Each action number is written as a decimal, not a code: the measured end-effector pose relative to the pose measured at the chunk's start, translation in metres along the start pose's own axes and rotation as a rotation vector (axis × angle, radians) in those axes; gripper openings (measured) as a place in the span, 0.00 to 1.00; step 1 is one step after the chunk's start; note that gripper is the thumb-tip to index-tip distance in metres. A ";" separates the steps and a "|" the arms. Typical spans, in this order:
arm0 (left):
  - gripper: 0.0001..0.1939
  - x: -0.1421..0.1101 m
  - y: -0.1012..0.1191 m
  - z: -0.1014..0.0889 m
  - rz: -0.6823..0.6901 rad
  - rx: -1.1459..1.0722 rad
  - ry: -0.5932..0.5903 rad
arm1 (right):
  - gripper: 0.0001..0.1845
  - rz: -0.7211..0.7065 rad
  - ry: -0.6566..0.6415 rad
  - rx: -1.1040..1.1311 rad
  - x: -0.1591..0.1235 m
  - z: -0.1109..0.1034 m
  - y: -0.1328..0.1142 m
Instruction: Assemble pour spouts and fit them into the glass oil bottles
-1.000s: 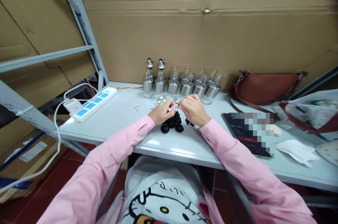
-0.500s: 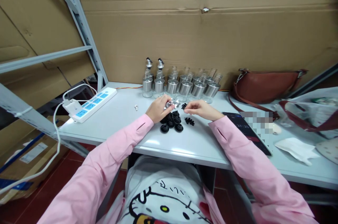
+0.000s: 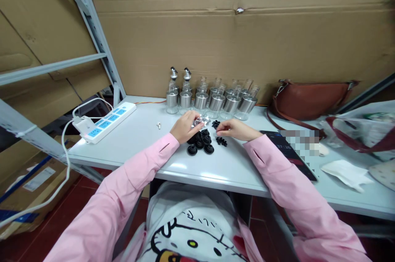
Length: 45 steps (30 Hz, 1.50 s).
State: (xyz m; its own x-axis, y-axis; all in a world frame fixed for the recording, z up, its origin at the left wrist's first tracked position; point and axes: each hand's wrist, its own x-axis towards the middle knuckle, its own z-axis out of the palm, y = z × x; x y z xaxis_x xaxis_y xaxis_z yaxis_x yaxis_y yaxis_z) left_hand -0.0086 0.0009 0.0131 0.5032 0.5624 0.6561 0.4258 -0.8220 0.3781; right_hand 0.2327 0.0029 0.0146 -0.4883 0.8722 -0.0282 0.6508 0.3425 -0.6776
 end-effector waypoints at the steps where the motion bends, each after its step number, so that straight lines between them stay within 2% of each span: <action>1: 0.10 0.000 0.000 0.000 0.003 -0.001 -0.010 | 0.24 0.007 0.005 -0.009 0.000 0.001 0.000; 9: 0.10 -0.001 -0.001 0.001 0.021 -0.009 -0.018 | 0.28 0.041 0.076 -0.183 0.002 0.005 -0.003; 18: 0.09 0.000 -0.001 0.000 0.020 0.012 -0.017 | 0.25 0.064 0.110 -0.399 0.002 0.006 0.001; 24: 0.09 0.000 0.000 0.000 0.029 0.021 -0.017 | 0.26 0.065 0.072 -0.261 0.002 0.007 -0.009; 30: 0.09 0.001 0.001 -0.001 0.030 0.025 -0.012 | 0.29 0.207 -0.060 -0.068 -0.001 0.008 -0.008; 36: 0.09 0.000 0.001 -0.001 0.032 0.016 -0.020 | 0.25 -0.006 -0.069 -0.132 0.000 0.005 -0.005; 39: 0.09 0.000 0.001 -0.001 0.035 0.027 -0.010 | 0.24 -0.017 -0.147 -0.097 0.000 0.005 -0.004; 43: 0.09 0.001 0.001 0.000 0.052 0.023 -0.007 | 0.21 -0.022 -0.131 -0.096 -0.006 -0.005 0.000; 45: 0.09 0.001 0.001 0.000 0.053 0.023 -0.010 | 0.21 0.018 -0.162 -0.078 -0.011 -0.010 0.001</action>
State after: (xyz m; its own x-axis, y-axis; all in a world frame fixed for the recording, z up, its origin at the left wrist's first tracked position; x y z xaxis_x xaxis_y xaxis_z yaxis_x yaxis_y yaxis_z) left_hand -0.0080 0.0007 0.0140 0.5328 0.5192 0.6683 0.4152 -0.8485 0.3282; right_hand 0.2451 -0.0031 0.0218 -0.5592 0.8130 -0.1622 0.7006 0.3589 -0.6168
